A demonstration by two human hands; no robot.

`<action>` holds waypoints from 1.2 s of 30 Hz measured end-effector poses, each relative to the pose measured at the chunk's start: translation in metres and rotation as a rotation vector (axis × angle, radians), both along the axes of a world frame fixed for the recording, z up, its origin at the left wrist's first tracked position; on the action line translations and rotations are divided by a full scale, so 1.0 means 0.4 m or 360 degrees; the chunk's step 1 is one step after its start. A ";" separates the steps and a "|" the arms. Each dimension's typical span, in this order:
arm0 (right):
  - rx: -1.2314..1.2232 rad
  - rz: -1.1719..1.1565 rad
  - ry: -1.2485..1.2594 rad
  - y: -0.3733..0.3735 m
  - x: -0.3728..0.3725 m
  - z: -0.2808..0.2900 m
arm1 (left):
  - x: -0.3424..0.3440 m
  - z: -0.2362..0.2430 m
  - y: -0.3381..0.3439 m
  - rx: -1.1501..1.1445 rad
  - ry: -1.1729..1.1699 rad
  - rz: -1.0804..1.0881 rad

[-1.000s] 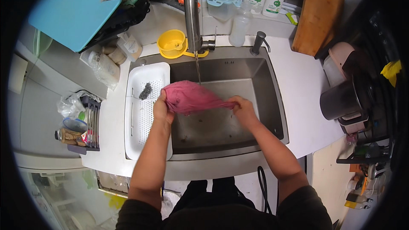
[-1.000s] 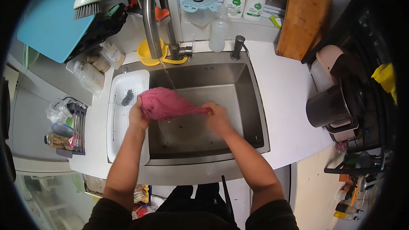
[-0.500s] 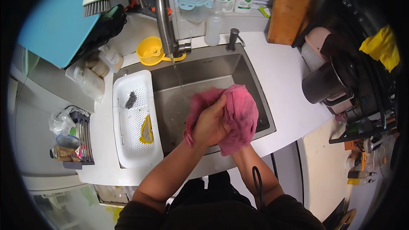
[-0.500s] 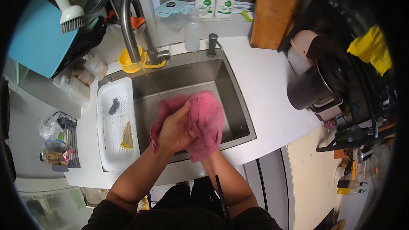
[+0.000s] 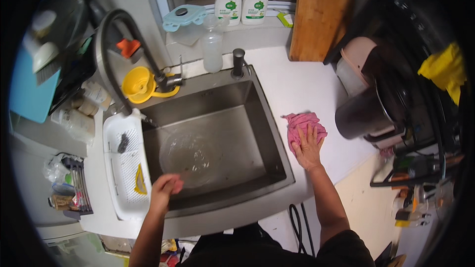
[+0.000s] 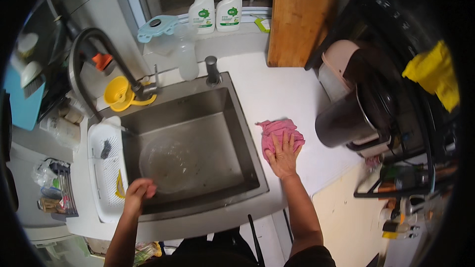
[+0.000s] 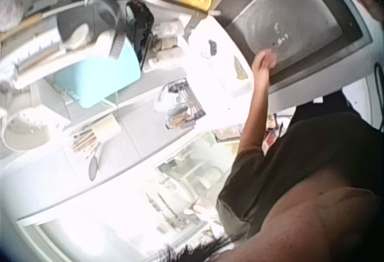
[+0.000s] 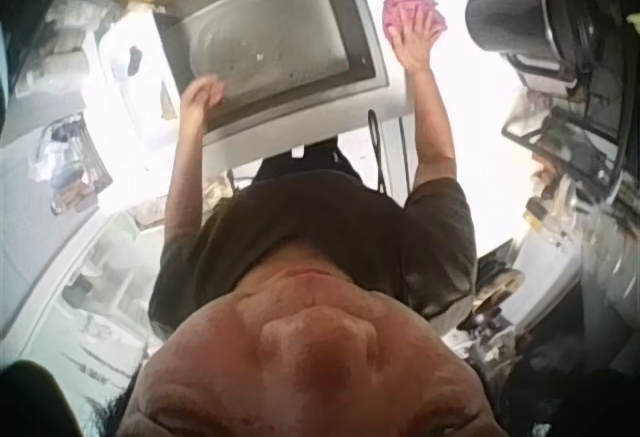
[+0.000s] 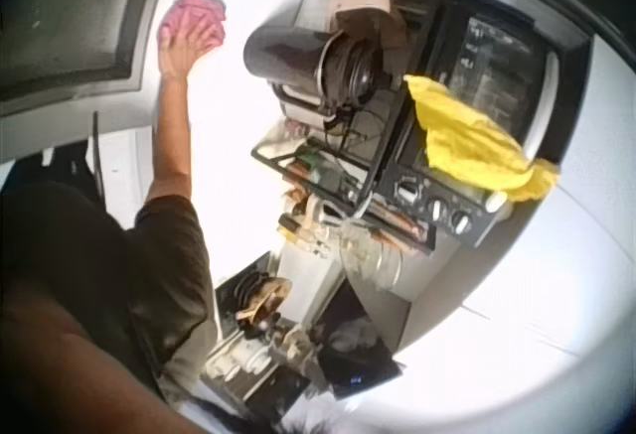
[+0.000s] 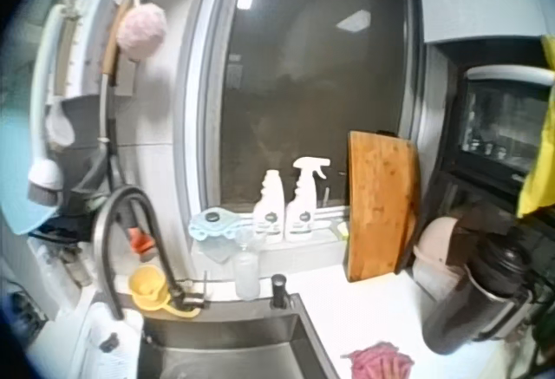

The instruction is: The person wipes a kitchen countertop and stovetop with a pink cloth, rinses the cloth in the sink, and then wipes a dining table. The person moves items on the table to reach the surface and continues wiping around them.

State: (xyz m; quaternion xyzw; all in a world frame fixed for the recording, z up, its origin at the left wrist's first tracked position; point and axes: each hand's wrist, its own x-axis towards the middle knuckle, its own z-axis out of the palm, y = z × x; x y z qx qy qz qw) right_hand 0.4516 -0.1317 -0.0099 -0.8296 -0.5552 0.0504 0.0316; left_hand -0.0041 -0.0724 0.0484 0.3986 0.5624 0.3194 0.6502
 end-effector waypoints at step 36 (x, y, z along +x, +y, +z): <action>0.0471 0.0503 -0.0086 0.694 0.073 -0.060 | 0.055 -0.057 -0.154 -0.0103 -0.0060 0.0518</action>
